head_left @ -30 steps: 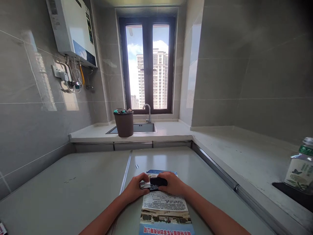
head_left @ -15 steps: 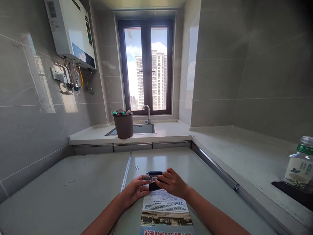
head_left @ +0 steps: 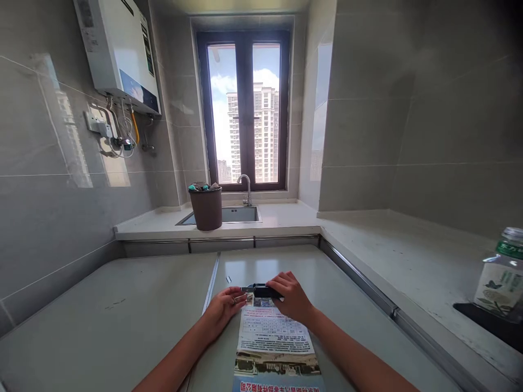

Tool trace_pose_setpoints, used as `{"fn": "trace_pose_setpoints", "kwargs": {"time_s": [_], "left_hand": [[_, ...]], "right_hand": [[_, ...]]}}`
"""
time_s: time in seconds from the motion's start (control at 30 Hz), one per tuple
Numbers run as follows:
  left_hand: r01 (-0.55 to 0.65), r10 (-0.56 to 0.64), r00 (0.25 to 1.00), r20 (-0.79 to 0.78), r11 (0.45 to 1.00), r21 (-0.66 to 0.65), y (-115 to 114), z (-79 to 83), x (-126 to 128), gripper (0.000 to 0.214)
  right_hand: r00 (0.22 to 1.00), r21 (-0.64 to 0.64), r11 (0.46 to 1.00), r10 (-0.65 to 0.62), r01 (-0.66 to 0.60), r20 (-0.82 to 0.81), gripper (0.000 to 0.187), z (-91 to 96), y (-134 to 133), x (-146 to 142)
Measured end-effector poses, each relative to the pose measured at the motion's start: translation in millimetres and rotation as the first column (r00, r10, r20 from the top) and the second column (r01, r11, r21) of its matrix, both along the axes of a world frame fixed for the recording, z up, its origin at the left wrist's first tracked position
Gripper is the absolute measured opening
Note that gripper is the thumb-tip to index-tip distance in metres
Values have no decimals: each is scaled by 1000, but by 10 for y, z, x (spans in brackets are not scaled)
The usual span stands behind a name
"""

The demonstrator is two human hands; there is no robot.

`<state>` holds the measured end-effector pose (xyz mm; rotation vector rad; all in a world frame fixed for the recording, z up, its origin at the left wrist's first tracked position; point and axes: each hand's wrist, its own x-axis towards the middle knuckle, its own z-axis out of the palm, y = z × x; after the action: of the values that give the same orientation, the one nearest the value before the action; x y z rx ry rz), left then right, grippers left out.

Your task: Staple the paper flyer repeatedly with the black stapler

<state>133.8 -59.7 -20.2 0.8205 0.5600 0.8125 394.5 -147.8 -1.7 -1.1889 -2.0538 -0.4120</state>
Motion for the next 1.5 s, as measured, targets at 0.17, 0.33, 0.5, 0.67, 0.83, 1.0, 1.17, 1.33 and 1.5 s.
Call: {"fn": "trace_pose_setpoints", "kwargs": {"time_s": [0.17, 0.33, 0.5, 0.67, 0.83, 1.0, 1.17, 1.33, 1.5], "left_hand": [[-107, 106, 994, -13, 994, -1, 51, -38, -3, 41], [-90, 94, 994, -50, 993, 71, 53, -78, -4, 22], [7, 30, 991, -133, 963, 270, -43, -16, 12, 37], [202, -101, 966, -237, 870, 450, -175, 49, 16, 54], [377, -300, 926, -230, 775, 507, -264, 30, 14, 64], [482, -392, 876, -281, 725, 492, -296, 31, -25, 64], [458, -385, 889, -249, 730, 507, -255, -6, -15, 59], [452, -362, 892, -271, 725, 519, -243, -22, -14, 62], [392, -292, 919, -263, 732, 557, -214, -16, -13, 74]], "right_hand": [[958, -407, 912, -159, 49, -240, 26, -28, 36, 66], [964, -549, 835, -123, -28, -235, 27, -63, 47, 120], [983, -506, 861, -43, -56, -180, 37, 34, -24, 95], [990, -220, 968, 100, -119, -97, 39, 218, -147, -103], [937, -74, 937, 344, -340, 55, 20, 221, -242, -408], [886, -85, 898, 440, -432, 143, 11, 193, -269, -559], [895, -75, 907, 420, -414, 151, 13, 193, -241, -520], [903, -48, 916, 401, -398, 152, 10, 170, -239, -517], [926, -6, 928, 373, -374, 58, 8, 171, -213, -498]]}}
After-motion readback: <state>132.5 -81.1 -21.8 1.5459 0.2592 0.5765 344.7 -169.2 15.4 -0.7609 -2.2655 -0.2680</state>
